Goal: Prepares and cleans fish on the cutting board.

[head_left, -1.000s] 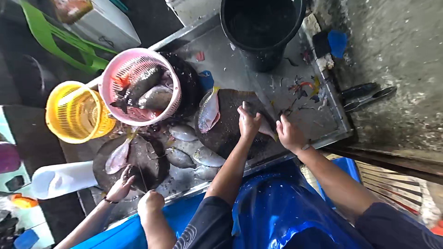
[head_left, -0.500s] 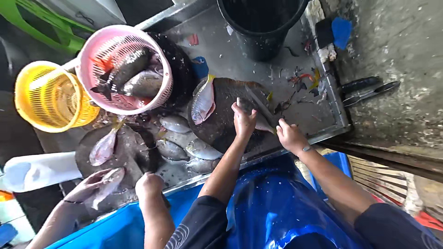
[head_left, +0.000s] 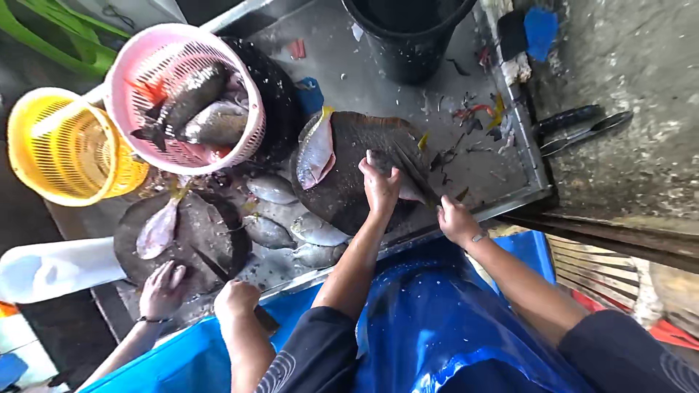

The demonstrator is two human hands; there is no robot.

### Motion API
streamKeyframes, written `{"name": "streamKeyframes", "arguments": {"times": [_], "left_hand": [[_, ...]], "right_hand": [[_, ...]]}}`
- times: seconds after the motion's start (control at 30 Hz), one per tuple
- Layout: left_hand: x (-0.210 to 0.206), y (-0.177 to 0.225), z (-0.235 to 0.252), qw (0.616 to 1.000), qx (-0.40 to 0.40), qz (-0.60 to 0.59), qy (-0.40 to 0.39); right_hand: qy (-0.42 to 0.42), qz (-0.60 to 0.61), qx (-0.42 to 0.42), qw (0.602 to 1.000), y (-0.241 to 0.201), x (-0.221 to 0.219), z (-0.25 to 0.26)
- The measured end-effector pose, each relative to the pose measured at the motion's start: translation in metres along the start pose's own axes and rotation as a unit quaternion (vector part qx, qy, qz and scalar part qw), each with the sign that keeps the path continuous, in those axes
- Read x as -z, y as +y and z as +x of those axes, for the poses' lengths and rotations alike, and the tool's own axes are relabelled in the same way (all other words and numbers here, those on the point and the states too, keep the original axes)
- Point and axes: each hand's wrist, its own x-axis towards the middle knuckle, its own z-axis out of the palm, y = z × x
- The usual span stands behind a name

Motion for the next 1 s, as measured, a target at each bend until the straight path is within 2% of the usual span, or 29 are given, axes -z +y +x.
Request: {"name": "streamKeyframes", "arguments": {"times": [0.1, 0.3, 0.33, 0.43, 0.53, 0.63, 0.73, 0.8, 0.83, 0.9, 1.0], "left_hand": [[0.002, -0.006, -0.003, 0.999, 0.000, -0.034, 0.015], [0.009, -0.014, -0.012, 1.000, 0.005, -0.020, 0.014], [0.009, -0.015, -0.013, 1.000, 0.005, -0.019, 0.018], [0.008, -0.016, -0.012, 0.999, -0.010, -0.039, 0.024], [0.016, -0.027, -0.007, 0.989, -0.026, -0.145, 0.023], [0.041, -0.039, -0.004, 0.968, 0.004, -0.246, -0.041], [0.063, -0.057, -0.009, 0.982, 0.056, -0.172, -0.057], [0.069, -0.065, -0.016, 0.991, 0.060, -0.110, -0.040], [0.070, -0.069, -0.022, 0.991, 0.059, -0.118, -0.026], [0.071, -0.073, -0.033, 0.969, 0.065, -0.238, -0.004], [0.082, -0.070, -0.046, 0.891, 0.124, -0.437, 0.021]], "right_hand": [[-0.017, 0.022, 0.007, 1.000, 0.006, 0.002, 0.006], [0.086, 0.017, 0.059, 0.994, -0.010, 0.026, -0.013], [0.085, 0.004, 0.065, 0.994, -0.008, 0.021, -0.015], [-0.007, -0.038, 0.015, 0.999, 0.005, -0.002, -0.008], [-0.034, -0.039, 0.015, 0.999, 0.007, 0.001, -0.002], [-0.003, 0.047, 0.036, 0.998, 0.015, 0.010, -0.004], [0.029, 0.069, 0.054, 0.996, 0.013, 0.020, -0.026], [0.027, 0.102, 0.059, 0.993, 0.010, 0.023, -0.039], [0.021, 0.134, 0.057, 0.989, 0.010, 0.019, -0.044], [0.019, 0.171, 0.059, 0.983, 0.008, 0.014, -0.052], [0.040, 0.060, 0.101, 0.992, 0.019, 0.001, -0.063]]}}
